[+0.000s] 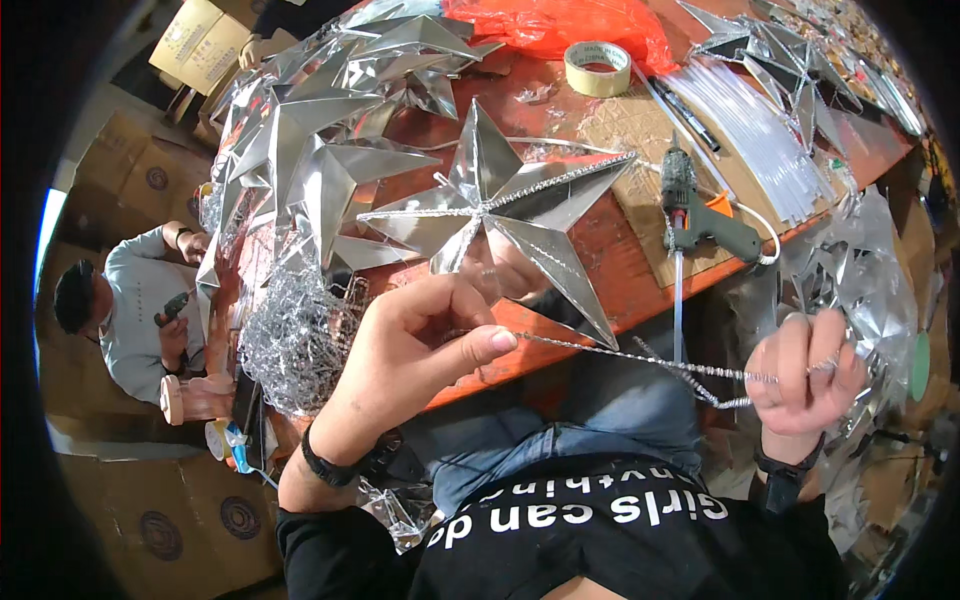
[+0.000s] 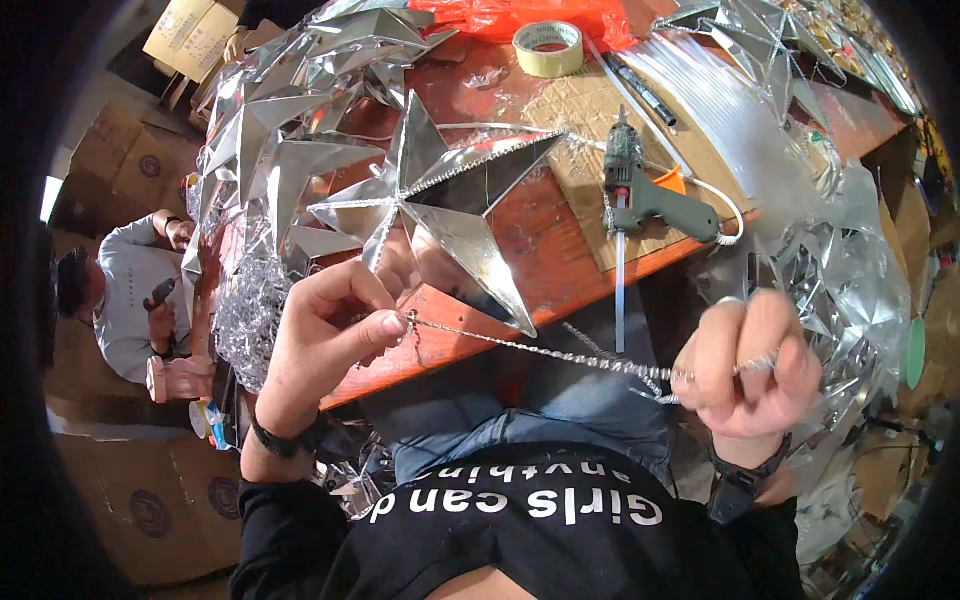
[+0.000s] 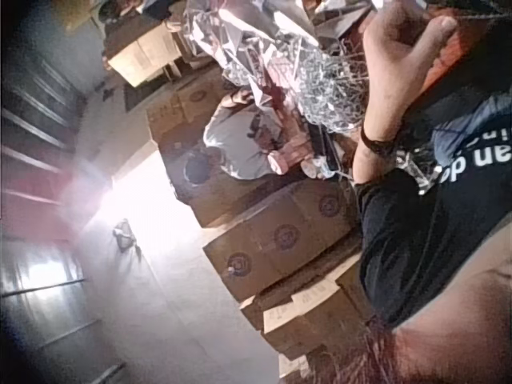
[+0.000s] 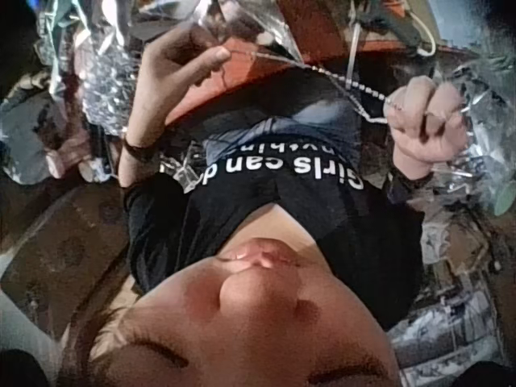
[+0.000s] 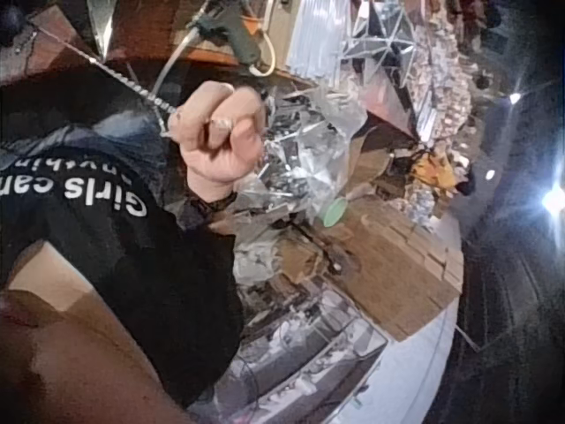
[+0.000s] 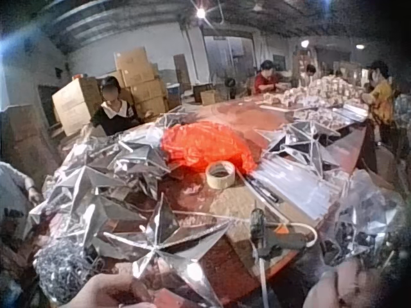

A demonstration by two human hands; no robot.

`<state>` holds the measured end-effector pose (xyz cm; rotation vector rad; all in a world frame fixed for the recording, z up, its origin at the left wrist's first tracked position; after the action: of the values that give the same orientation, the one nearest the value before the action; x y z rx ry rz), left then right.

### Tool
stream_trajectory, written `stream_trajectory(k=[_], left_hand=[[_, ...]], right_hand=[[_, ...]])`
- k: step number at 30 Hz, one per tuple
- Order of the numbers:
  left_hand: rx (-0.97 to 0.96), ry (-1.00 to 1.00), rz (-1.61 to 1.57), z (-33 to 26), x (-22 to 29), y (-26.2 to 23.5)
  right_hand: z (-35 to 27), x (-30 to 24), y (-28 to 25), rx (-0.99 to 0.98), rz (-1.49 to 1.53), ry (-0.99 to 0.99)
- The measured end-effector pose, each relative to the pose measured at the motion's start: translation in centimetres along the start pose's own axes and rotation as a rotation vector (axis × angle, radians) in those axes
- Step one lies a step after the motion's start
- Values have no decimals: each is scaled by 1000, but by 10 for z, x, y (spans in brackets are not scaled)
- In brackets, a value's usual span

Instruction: Applying decorative silver trim to metallic stars using a hot glue gun.

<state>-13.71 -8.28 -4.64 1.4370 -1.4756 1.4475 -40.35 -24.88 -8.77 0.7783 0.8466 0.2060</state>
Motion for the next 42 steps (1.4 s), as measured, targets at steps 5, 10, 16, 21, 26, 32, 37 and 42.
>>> stream_trajectory(k=[5, 10, 16, 21, 26, 32, 37, 42], left_hand=[[90, -53, -143, 4, 8, -1], [119, 251, 321, 14, 15, -8], [200, 231, 54, 20, 12, -11], [212, 182, -168, 23, 8, -5], [179, 162, -336, 28, 6, -5], [238, 146, -235, 30, 6, -7], [281, 71, -230, 35, 6, -10], [300, 53, -331, 41, 7, -8]], right_hand=[[13, 12, 3, 422, -715, 159], [17, 22, 3, 90, -1335, 408], [23, 28, 5, 111, -1291, 506], [15, 37, -5, 158, -1181, 390], [20, 35, -3, 177, -1163, 528], [19, 35, -2, 103, -1153, 495], [22, 31, 2, -16, -1147, 523], [21, 32, 1, -63, -1138, 482]])
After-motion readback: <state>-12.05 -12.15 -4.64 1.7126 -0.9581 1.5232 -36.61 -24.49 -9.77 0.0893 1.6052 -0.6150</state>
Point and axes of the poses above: each hand's wrist, its own z-axis towards the middle knuckle, its own y-axis out of the palm, x = y × z, the point moved 1 cm from there along z, towards the middle knuckle
